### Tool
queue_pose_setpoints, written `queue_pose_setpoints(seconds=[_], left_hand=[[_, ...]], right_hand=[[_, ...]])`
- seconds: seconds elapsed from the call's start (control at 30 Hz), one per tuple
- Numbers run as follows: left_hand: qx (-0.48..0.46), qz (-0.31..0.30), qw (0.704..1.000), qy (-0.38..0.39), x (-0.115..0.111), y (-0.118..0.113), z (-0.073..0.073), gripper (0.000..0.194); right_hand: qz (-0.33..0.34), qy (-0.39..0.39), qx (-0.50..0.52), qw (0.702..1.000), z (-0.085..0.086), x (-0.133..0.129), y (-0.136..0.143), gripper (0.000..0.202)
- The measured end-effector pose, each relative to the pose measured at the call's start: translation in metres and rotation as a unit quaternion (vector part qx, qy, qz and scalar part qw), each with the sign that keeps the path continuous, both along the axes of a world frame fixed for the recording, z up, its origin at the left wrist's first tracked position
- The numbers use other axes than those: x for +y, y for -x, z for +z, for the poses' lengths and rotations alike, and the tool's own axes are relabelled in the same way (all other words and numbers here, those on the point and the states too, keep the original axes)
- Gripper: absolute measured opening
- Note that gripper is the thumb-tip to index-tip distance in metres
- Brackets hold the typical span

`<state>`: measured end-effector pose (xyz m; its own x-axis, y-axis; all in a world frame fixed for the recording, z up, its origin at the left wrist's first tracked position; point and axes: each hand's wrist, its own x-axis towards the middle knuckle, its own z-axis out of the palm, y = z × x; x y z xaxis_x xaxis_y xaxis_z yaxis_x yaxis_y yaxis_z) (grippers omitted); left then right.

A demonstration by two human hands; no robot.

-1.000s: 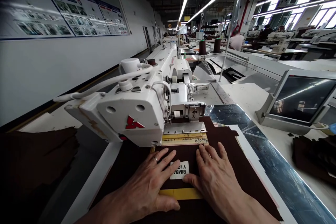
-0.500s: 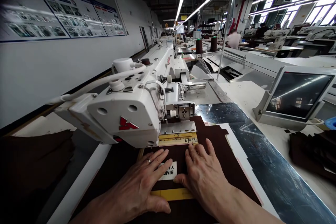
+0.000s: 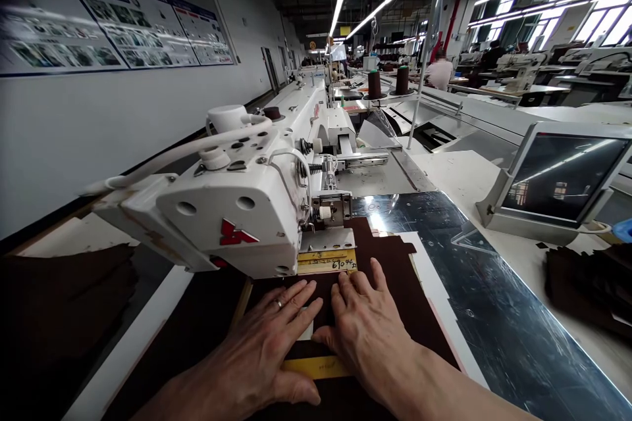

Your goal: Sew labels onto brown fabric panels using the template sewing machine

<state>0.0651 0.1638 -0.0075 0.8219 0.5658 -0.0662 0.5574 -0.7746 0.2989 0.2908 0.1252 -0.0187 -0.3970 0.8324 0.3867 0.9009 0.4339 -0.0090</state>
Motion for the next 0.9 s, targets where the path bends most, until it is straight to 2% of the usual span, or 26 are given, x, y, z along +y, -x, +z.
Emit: queue_pose_setpoints(seconds=[0.27, 0.5, 0.7, 0.9], left_hand=[[-0.001, 0.001, 1.0, -0.001, 0.001, 0.003, -0.003, 0.116], [0.007, 0.001, 1.0, 0.004, 0.002, 0.005, 0.002, 0.116], [-0.001, 0.004, 1.0, 0.005, 0.003, 0.008, 0.003, 0.119], [0.027, 0.011, 0.999, 0.023, 0.002, 0.008, 0.015, 0.112]], right_hand=[[0.021, -0.004, 0.006, 1.0, -0.004, 0.003, 0.008, 0.046], [0.04, -0.015, 0.024, 0.999, -0.01, 0.005, 0.013, 0.038], [0.058, 0.038, 0.06, 0.996, -0.005, 0.008, 0.015, 0.034], [0.092, 0.113, 0.104, 0.984, 0.007, 0.012, 0.014, 0.024]])
